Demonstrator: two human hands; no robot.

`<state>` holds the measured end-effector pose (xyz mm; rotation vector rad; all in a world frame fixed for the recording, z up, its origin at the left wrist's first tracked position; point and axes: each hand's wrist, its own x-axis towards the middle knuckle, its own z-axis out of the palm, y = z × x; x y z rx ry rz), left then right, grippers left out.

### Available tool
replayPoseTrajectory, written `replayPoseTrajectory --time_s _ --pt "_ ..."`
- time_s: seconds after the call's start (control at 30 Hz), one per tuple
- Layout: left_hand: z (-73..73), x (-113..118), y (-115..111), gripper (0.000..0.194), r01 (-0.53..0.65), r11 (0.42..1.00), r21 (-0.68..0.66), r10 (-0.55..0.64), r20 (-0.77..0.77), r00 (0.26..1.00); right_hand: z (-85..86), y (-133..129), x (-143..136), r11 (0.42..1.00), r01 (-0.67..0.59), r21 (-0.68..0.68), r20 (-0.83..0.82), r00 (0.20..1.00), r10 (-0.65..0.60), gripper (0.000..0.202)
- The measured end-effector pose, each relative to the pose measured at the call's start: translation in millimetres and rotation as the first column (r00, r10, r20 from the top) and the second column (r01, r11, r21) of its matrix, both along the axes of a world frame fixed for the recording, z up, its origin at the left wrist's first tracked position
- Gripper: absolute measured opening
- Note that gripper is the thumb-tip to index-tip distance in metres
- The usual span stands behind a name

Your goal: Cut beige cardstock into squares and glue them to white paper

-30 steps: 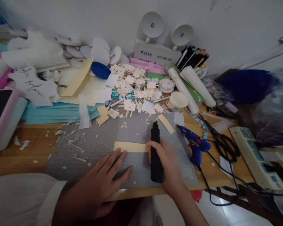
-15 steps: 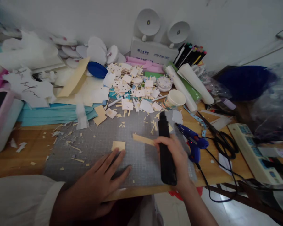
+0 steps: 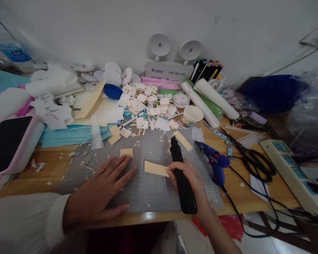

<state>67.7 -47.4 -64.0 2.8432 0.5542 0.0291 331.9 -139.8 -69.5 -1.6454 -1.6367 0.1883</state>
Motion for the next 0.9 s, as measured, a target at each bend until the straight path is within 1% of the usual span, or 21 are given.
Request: replayPoseTrajectory --time_s 0.1,0.2,0.3,0.37,0.43,0.47,0.53,0.63,0.73,0.83,0.9 --pt "3.9 -2 9 0.074 -0.045 0.998 0.053 0.045 -0.007 0.999 -3.9 7 -2 0.999 -0.043 0.016 -0.015 0.999 0.043 0.011" --pt "11.2 -1 6 0.069 -0.044 0.994 0.104 0.044 0.003 0.999 -9.5 14 -1 0.995 -0.103 -0.010 -0.044 0.994 0.103 0.011" --pt "18.5 4 -14 0.062 0.051 0.994 0.100 -0.054 0.027 0.998 -17.8 19 2 0.989 -0.136 -0.064 -0.075 0.989 0.131 0.010" --pt "20.5 12 -32 0.053 0.157 0.983 0.092 -0.160 0.036 0.986 -22.8 20 3 0.985 -0.146 -0.089 -0.093 0.986 0.138 0.010" --pt "19.6 21 -46 0.043 0.256 0.958 0.132 -0.264 0.045 0.964 -25.8 20 5 0.983 -0.151 -0.104 -0.111 0.984 0.140 0.011" --pt "18.4 25 -51 0.040 0.287 0.945 0.156 -0.298 0.051 0.953 -26.4 20 5 0.982 -0.153 -0.109 -0.119 0.983 0.140 0.012" --pt "15.2 33 -56 0.039 0.312 0.933 0.178 -0.326 0.055 0.944 -26.4 20 6 0.981 -0.153 -0.116 -0.126 0.982 0.138 0.013" --pt "11.3 41 -53 0.050 0.265 0.958 0.108 -0.269 0.029 0.963 -25.0 22 7 0.981 -0.158 -0.113 -0.118 0.982 0.145 0.013" --pt "8.2 44 -47 0.067 0.151 0.989 0.005 -0.151 0.005 0.989 -24.0 24 6 0.982 -0.156 -0.103 -0.097 0.985 0.146 0.013" --pt "3.4 45 -43 0.080 0.054 0.996 -0.068 -0.055 -0.014 0.998 -23.3 25 6 0.983 -0.149 -0.108 -0.077 0.987 0.141 0.013" --pt "-0.7 45 -41 0.082 0.015 0.997 -0.081 -0.017 -0.027 1.000 -22.6 25 5 0.982 -0.148 -0.114 -0.078 0.987 0.140 0.014"
